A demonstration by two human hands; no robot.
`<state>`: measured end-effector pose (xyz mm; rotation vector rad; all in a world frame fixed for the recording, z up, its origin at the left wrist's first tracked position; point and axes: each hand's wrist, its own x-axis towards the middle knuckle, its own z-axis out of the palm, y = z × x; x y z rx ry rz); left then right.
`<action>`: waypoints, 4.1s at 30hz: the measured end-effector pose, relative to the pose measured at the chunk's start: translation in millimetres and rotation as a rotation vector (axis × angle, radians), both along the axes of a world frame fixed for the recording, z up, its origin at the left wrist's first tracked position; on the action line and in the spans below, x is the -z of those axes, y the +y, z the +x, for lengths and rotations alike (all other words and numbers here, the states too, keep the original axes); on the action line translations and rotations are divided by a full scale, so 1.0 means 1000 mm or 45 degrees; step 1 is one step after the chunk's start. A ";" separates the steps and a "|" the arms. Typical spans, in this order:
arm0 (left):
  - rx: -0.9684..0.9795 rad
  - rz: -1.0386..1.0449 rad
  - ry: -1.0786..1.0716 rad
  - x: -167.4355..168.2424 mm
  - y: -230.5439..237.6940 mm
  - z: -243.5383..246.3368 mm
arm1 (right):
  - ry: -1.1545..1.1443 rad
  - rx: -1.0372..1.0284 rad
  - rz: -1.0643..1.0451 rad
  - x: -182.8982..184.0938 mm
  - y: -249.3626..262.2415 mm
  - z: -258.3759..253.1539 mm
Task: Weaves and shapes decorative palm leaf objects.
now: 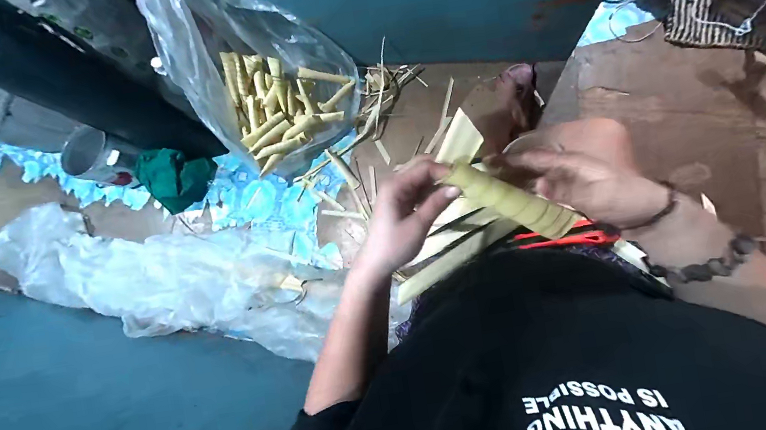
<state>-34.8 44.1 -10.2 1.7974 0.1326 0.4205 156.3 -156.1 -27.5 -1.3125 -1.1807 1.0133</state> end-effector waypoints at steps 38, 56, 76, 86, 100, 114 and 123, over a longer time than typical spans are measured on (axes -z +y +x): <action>0.255 0.146 0.280 -0.025 -0.019 0.016 | 0.629 -0.170 -0.148 -0.005 -0.023 -0.020; 0.193 -0.070 0.305 -0.014 0.011 0.034 | 0.922 0.341 -0.341 0.008 -0.041 -0.026; 0.237 -0.157 0.270 -0.010 0.016 0.036 | 0.765 0.639 -0.281 0.017 -0.067 -0.030; 0.256 -0.205 0.196 -0.008 0.016 0.035 | 0.684 0.645 -0.249 0.017 -0.069 -0.032; 0.095 -0.289 0.229 -0.007 0.013 0.035 | -0.693 0.671 0.095 0.027 -0.075 -0.036; 0.059 -0.578 0.081 0.008 0.006 0.035 | 0.894 0.284 -0.378 0.000 -0.082 -0.031; -0.022 -0.407 -0.054 0.039 0.021 0.018 | 0.974 0.021 -0.337 0.006 -0.071 -0.028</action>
